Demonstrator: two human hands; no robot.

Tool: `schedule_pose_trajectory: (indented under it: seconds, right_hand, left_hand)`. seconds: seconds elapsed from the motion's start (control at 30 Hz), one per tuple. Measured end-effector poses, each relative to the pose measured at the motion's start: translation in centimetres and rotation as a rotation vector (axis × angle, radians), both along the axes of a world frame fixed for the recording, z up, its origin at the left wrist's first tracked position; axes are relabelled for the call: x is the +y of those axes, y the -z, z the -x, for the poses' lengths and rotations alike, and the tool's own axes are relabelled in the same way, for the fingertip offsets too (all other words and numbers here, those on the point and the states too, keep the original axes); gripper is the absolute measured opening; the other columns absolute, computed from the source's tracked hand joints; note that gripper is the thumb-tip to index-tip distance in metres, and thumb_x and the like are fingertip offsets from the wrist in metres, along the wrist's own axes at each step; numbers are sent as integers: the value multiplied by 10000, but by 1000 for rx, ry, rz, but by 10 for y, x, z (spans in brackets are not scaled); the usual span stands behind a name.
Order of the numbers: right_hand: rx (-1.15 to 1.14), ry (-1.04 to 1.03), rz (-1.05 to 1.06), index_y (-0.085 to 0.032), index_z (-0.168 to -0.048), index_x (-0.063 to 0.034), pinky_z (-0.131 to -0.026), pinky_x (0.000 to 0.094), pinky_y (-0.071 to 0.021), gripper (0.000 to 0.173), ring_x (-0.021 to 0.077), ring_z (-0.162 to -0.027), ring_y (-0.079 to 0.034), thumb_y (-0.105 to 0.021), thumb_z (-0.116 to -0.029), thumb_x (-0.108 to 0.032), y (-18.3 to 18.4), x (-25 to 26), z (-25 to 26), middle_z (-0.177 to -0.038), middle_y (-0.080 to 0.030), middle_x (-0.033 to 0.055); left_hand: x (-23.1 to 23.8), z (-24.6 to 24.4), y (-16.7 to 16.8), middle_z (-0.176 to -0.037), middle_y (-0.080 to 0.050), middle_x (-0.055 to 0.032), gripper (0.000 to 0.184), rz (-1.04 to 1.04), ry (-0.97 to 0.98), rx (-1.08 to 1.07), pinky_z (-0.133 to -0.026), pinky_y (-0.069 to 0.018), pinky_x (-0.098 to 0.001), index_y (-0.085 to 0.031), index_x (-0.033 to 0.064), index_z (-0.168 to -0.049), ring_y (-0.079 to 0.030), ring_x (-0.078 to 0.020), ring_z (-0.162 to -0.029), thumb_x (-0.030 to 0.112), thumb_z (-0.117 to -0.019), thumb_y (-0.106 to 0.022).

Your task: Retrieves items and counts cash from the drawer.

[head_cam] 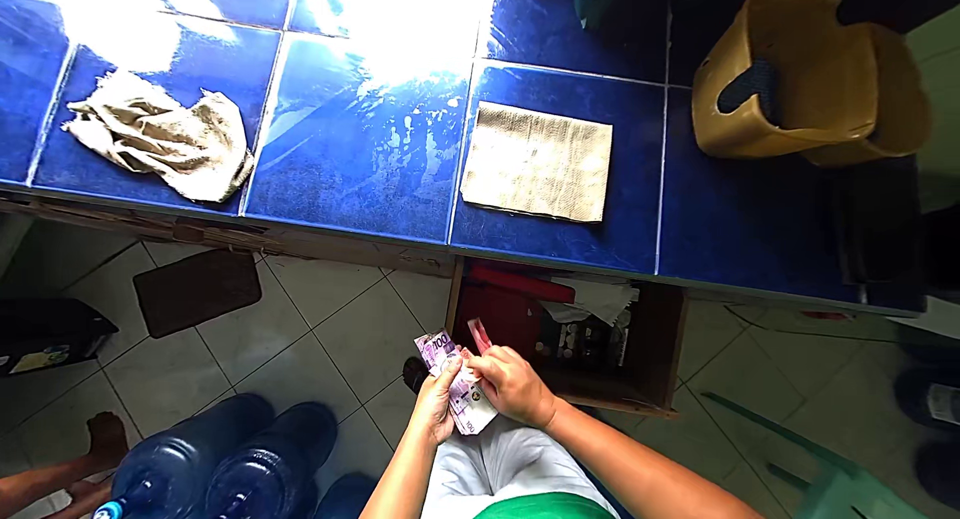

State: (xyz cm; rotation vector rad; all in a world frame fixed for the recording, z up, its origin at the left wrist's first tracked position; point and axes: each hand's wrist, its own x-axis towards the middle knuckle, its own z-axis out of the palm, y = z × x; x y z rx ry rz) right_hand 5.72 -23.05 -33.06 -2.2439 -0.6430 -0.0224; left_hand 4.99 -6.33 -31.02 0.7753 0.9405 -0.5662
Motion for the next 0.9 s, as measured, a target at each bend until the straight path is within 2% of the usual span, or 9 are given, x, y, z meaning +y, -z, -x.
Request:
schedule_pose_trajectory:
  seconds: [0.13,0.33,0.47,0.57,0.6,0.67,0.73,0.83,0.9]
  right_hand:
    - [-13,39,-37,-700,-1108,-69,-865,338,-577,236,216,-919,-699,-634,-946,-227,6,6,10,-958,-725,80]
    - [109,143,37,-675,-1296,-78,-854,430,-573,352,264,-948,-703,-578,-995,-233,0,10,7,-1108,-737,95]
    - [540,152,205,-540,-1487,-178,-1026,636,-424,640,395,-1327,-514,-734,-890,-298,-21,3,-19,-1465,-556,131]
    - [882,10,159,-728,-1226,-152,-1122,711,-251,348,334,-1397,-456,-716,-926,-327,-19,-16,-37,-1404,-624,56]
    - [970,-43,157,-739,-1171,-112,-1134,683,-266,291,299,-1341,-518,-685,-957,-303,-18,-22,-40,-1317,-672,69]
    - [1107,-97,127,-707,-1089,-44,-975,545,-468,222,255,-1051,-653,-654,-984,-232,-16,-31,-45,-1067,-709,128]
    - [1244,-88,-2,-638,-1116,-1,-839,438,-523,183,213,-885,-648,-646,-961,-98,-13,-35,-44,-984,-671,147]
    - [1341,126,-459,-551,-1154,-6,-665,279,-526,210,93,-700,-598,-529,-945,-2,-7,-28,-30,-864,-610,46]
    - [1413,257,-697,-556,-1209,-25,-637,259,-535,205,83,-679,-610,-504,-1026,-102,-14,-13,-23,-860,-642,21]
  left_hand:
    - [1,-3,-5,-875,-719,-128,137,-96,-23,-64,-722,-624,-345,-564,-15,-1111,-725,-186,-773,-12,-1000,-485]
    - [3,1,5,-1018,-724,-142,297,-481,206,-239,-816,-611,-324,-571,-80,-1224,-724,-156,-892,-35,-932,-595]
    - [9,0,1,-1084,-719,-113,317,-661,459,-406,-932,-548,-267,-629,-66,-1208,-681,-76,-1001,13,-903,-666]
    - [21,-2,2,-1151,-725,-121,346,-724,566,-541,-1002,-532,-292,-658,-46,-1229,-678,-89,-1084,21,-890,-684]
    - [26,-3,2,-1164,-724,-124,367,-745,607,-550,-1012,-528,-309,-657,-39,-1244,-677,-102,-1097,33,-886,-694]
    - [32,-6,1,-1172,-722,-124,387,-749,648,-526,-1018,-524,-323,-658,-27,-1253,-678,-115,-1102,58,-880,-722]
    - [33,-6,3,-1154,-719,-115,365,-655,590,-430,-998,-535,-303,-631,-35,-1264,-680,-100,-1071,79,-925,-704]
    - [28,-7,3,-1038,-733,-106,401,-410,454,-238,-879,-589,-310,-505,-33,-1372,-721,-133,-930,257,-1121,-389]
    - [22,1,7,-1021,-746,-120,519,-278,359,-243,-851,-612,-339,-455,-25,-1386,-740,-173,-920,378,-1128,-255]
